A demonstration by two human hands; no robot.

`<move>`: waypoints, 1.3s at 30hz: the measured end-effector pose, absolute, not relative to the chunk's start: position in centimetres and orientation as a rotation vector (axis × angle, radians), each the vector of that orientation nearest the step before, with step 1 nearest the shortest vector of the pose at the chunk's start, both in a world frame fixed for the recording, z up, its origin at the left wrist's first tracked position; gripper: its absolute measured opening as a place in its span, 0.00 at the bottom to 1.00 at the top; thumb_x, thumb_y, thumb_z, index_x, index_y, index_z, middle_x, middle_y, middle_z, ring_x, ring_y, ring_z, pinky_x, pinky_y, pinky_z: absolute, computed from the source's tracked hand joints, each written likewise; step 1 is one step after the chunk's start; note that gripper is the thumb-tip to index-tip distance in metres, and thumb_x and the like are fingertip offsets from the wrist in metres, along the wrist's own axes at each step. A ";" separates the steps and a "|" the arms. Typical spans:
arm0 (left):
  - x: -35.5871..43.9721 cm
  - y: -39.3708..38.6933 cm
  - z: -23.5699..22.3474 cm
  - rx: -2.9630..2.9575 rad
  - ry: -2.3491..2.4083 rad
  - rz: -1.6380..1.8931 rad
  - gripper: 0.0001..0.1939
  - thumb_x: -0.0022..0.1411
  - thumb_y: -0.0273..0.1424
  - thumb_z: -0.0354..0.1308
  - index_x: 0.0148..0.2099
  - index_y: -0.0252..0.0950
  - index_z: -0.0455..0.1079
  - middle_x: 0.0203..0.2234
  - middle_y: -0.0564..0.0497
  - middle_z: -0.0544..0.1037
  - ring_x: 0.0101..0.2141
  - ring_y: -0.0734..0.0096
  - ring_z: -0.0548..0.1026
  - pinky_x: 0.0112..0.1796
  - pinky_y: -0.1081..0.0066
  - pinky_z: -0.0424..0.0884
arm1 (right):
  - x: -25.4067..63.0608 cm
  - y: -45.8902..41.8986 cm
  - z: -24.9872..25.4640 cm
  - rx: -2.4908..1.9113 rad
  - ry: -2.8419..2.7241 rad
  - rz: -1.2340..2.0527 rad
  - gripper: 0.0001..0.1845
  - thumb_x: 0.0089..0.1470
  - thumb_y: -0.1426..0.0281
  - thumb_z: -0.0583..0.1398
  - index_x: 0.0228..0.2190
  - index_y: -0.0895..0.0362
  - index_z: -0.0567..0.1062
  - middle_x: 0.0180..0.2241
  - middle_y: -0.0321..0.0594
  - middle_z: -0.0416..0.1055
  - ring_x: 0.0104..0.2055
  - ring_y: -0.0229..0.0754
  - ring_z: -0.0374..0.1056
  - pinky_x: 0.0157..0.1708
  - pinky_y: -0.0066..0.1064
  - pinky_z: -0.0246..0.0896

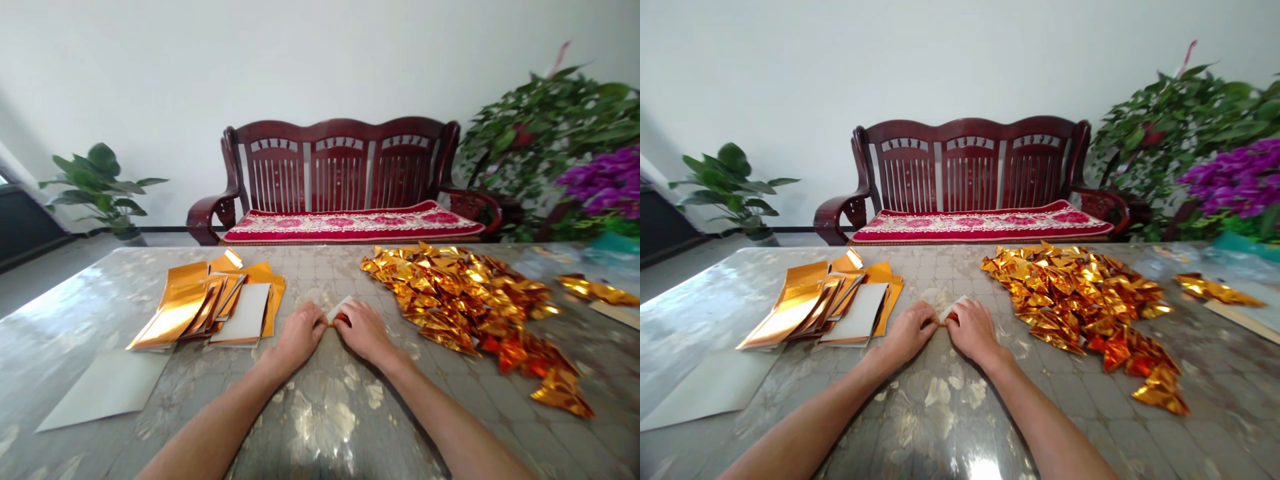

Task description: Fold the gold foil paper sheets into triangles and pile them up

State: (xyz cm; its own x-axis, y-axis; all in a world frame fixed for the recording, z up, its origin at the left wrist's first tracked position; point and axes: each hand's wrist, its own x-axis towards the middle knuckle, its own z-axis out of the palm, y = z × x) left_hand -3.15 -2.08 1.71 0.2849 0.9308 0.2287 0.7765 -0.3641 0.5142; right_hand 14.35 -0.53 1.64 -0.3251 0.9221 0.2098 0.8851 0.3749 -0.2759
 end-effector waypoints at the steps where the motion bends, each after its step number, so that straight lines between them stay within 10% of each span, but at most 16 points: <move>1: -3.2 -2.2 1.8 2.265 1.554 0.710 0.08 0.61 0.24 0.53 0.32 0.36 0.72 0.31 0.51 0.73 0.35 0.70 0.72 0.37 0.74 0.63 | 14.3 -0.5 1.6 -1.584 -2.313 0.159 0.06 0.58 0.67 0.57 0.31 0.53 0.74 0.37 0.38 0.72 0.41 0.43 0.65 0.37 0.33 0.51; 39: -2.2 -2.0 1.7 2.336 1.835 0.652 0.08 0.61 0.34 0.58 0.32 0.39 0.75 0.34 0.49 0.76 0.39 0.64 0.72 0.41 0.68 0.64 | 14.6 -0.8 1.7 -1.585 -2.236 0.075 0.15 0.62 0.64 0.54 0.26 0.52 0.75 0.35 0.37 0.74 0.40 0.44 0.64 0.37 0.34 0.49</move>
State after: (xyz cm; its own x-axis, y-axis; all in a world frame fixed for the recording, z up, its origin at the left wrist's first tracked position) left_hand -2.15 -2.01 1.71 0.1822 0.9460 0.2681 0.9032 -0.2688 0.3348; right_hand 14.65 -0.80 1.73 -0.2789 0.9165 0.2868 0.8951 0.3563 -0.2681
